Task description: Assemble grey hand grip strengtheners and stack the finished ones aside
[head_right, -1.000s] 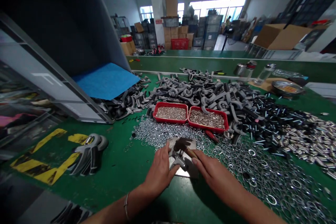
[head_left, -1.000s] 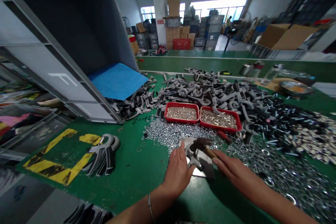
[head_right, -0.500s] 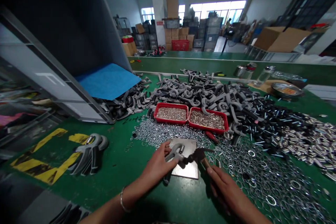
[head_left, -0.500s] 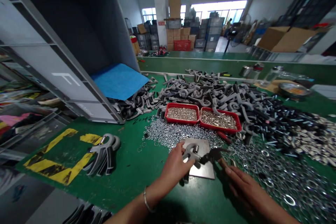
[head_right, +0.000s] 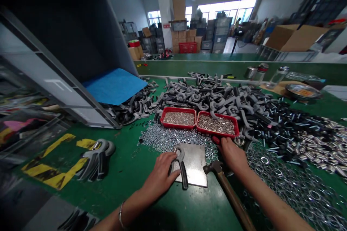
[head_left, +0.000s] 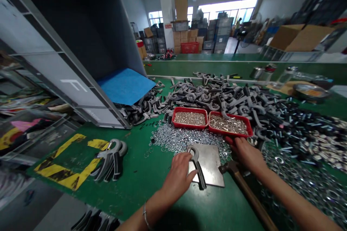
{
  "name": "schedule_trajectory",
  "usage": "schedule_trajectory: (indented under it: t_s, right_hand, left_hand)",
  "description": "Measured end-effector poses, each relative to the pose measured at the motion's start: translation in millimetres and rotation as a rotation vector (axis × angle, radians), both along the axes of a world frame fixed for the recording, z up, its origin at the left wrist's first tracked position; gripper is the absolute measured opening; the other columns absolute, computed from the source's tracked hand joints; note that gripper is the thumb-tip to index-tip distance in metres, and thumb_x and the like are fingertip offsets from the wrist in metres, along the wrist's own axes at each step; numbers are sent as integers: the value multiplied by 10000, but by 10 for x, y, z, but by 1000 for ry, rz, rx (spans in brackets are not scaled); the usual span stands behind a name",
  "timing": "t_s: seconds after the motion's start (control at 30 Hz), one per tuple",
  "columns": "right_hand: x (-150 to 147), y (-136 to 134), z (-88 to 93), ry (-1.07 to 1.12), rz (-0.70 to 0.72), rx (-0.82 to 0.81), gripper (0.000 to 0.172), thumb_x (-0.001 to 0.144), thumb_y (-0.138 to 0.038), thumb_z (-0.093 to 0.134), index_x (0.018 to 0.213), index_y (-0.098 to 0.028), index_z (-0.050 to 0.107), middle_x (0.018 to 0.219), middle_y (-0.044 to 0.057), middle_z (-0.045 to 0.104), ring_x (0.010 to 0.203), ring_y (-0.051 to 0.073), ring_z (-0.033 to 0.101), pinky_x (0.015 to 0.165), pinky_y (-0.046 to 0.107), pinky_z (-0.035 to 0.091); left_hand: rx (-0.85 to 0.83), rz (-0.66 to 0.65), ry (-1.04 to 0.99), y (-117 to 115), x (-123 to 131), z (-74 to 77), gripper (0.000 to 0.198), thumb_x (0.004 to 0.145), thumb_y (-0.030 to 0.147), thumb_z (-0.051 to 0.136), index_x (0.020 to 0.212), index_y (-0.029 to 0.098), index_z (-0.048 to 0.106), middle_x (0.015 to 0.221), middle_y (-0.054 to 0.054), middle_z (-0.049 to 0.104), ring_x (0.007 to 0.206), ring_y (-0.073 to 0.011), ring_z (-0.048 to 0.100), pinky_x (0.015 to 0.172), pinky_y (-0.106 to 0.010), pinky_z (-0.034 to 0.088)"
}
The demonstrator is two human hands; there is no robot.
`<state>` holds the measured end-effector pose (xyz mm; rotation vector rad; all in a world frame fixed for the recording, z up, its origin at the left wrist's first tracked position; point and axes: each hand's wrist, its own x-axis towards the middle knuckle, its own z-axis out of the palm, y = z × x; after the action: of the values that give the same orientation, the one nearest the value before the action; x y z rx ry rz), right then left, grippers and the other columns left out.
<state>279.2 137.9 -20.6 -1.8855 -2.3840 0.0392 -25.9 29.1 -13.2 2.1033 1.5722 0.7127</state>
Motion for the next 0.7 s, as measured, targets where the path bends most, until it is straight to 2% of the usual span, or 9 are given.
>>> schedule_trajectory:
  t_s: [0.1,0.2,0.27,0.33,0.43,0.5,0.53,0.6,0.7]
  right_hand:
    - [78,-33,23,-16,12,-15,192,973,-349,404,881,-215,506,942,111,658,811,272,677,554,302,444]
    - [230,-114,130,-9,-8,-1,246,992,-405,347,967,-219,505,920,107,683,758,266,685,569,316,449]
    - [281,-185,240,83,-48,37,274,977,-437,356,1031,-208,498,895,115,692,732,273,683,589,337,462]
    - [221,-274,370,268,-115,61,299,935,-483,423,1010,-207,510,820,99,690,696,274,675,613,360,479]
    - [-122,-452,534,704,-213,-83,329,879,-547,530,942,-224,534,746,62,700,667,256,680,625,362,517]
    - [-455,-575,559,1055,-226,-259,353,886,-561,549,994,-226,522,799,66,734,671,245,703,602,347,544]
    - [-623,-626,539,1178,-213,-293,353,891,-561,556,1005,-230,513,853,73,744,684,240,712,599,341,554]
    - [-915,-688,448,1285,-181,-282,331,904,-549,561,988,-235,505,886,75,750,663,226,712,596,338,563]
    - [-1179,-697,272,1285,-166,-233,294,934,-535,529,956,-245,492,816,59,746,589,213,688,567,339,560]
  left_hand:
    - [-43,77,11,66,-100,45,391,883,232,619,1258,174,521,1291,-111,546,1246,-276,436,1105,-479,328]
    - [-128,82,8,115,-167,68,373,871,248,631,1230,177,562,1222,-100,578,1190,-272,466,1069,-449,363]
    - [-152,52,-1,122,-154,63,361,873,259,627,1226,199,583,1188,-86,589,1168,-265,476,1051,-424,378]
    - [-144,23,-5,130,-101,48,381,873,266,628,1249,219,584,1187,-80,587,1162,-266,475,1043,-418,383]
    - [-117,-16,-25,166,-5,11,405,868,266,640,1266,218,581,1169,-82,592,1137,-269,482,1029,-431,390]
    - [-96,-27,-48,186,37,-17,400,863,268,653,1254,219,585,1152,-79,599,1121,-270,489,1017,-438,397]
    - [-88,-33,-61,186,48,-30,393,859,270,661,1243,222,588,1147,-76,602,1117,-269,491,1013,-439,399]
    - [-83,-50,-86,163,58,-52,393,855,268,673,1235,225,582,1163,-70,603,1129,-267,489,1019,-437,393]
    - [-91,-51,-118,98,59,-70,424,854,260,680,1257,221,554,1214,-70,592,1164,-260,478,1044,-433,373]
